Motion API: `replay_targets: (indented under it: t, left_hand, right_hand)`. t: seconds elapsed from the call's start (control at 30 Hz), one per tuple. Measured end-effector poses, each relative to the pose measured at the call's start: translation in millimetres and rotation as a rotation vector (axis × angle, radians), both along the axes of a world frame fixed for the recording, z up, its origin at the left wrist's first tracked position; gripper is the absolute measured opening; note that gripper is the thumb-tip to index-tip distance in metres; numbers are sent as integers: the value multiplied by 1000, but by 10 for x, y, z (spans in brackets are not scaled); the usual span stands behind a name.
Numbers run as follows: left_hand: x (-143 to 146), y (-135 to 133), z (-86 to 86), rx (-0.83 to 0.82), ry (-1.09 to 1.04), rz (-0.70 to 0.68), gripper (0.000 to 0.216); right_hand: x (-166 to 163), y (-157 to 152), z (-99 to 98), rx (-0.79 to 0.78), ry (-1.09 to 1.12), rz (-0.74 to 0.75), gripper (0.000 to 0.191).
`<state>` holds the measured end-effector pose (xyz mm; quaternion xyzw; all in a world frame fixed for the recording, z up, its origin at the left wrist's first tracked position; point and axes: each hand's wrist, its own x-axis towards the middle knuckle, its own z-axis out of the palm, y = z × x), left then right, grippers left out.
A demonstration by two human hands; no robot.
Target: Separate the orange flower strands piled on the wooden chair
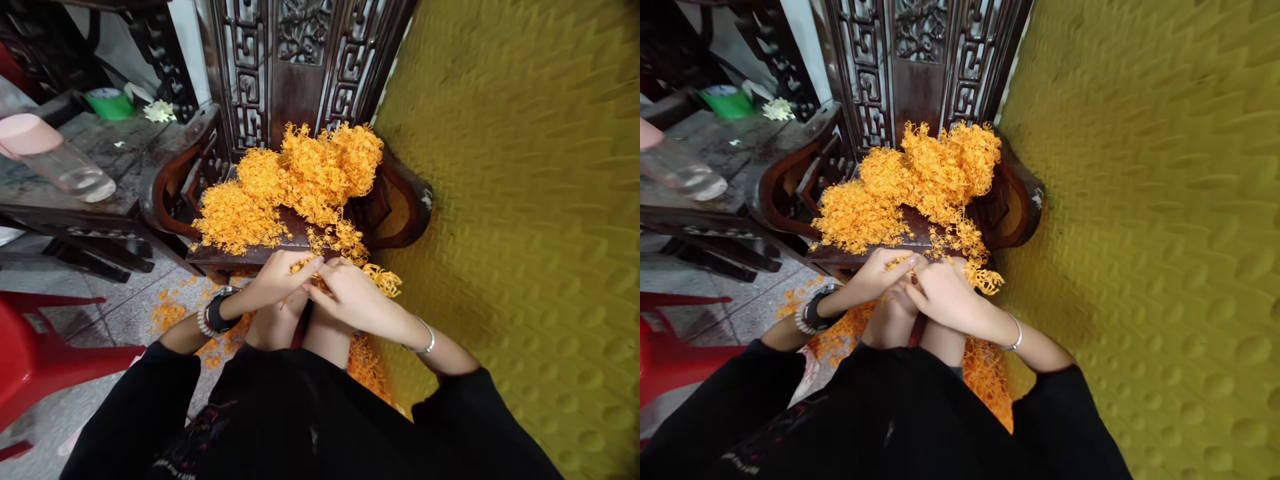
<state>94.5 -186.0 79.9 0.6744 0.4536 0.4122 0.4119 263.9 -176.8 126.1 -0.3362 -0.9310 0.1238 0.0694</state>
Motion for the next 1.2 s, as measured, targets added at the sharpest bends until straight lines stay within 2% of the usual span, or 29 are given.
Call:
replay_targets:
  t: [0.13, 0.2, 0.33, 0.4, 0.43, 0.5, 0.53, 0.6, 0.67, 0.73, 0.8, 0.9, 1.0, 1.1, 1.2]
  left_hand:
    - [-62, 223, -131, -92, -291, 162, 39]
    - [-35, 334, -208, -73, -379, 230, 40]
    - [82, 590, -313, 47, -418, 359, 45]
    - [10, 799, -326, 44, -442, 446, 46]
    - [-88, 924, -326, 19, -450, 532, 47]
    - [-389, 1176, -327, -50, -393, 775, 47]
    - [-567, 1286, -333, -66, -286, 864, 46]
    - [-897, 1443, -372, -10, 45, 925, 45]
    - [-1115, 1510, -459, 41, 255, 915, 41]
    - [-1210, 1515, -596, 56, 326, 894, 33]
    - [-1231, 1492, -774, 38, 429, 852, 36]
    - [-1241, 1458, -1062, -8, 692, 726, 50]
    - [-1284, 1444, -1271, 29, 814, 676, 55]
    - [-1329, 1446, -1305, 124, 711, 738, 49]
    - [-1277, 1407, -1106, 256, 600, 813, 41]
  right_hand:
    - [-32, 25, -94, 53, -1, -55, 37]
    - [-78, 61, -174, 68, 5, -115, 40]
    - [-202, 58, -252, 30, 115, -256, 36]
    - [-224, -33, -226, -32, 218, -281, 34]
    - [-214, -94, -207, -82, 275, -266, 34]
    - [-153, -210, -177, -205, 399, -226, 34]
    - [-108, -244, -174, -260, 461, -229, 34]
    - [-16, -241, -198, -333, 573, -304, 34]
    - [48, -153, -250, -383, 678, -401, 36]
    - [65, -32, -307, -483, 793, -452, 35]
    - [50, 77, -347, -645, 942, -451, 32]
    - [30, 202, -359, -888, 1130, -399, 26]
    - [58, 298, -331, -1027, 1211, -372, 25]
    - [99, 356, -298, -1039, 1222, -370, 34]
    - [95, 356, -272, -973, 1198, -407, 49]
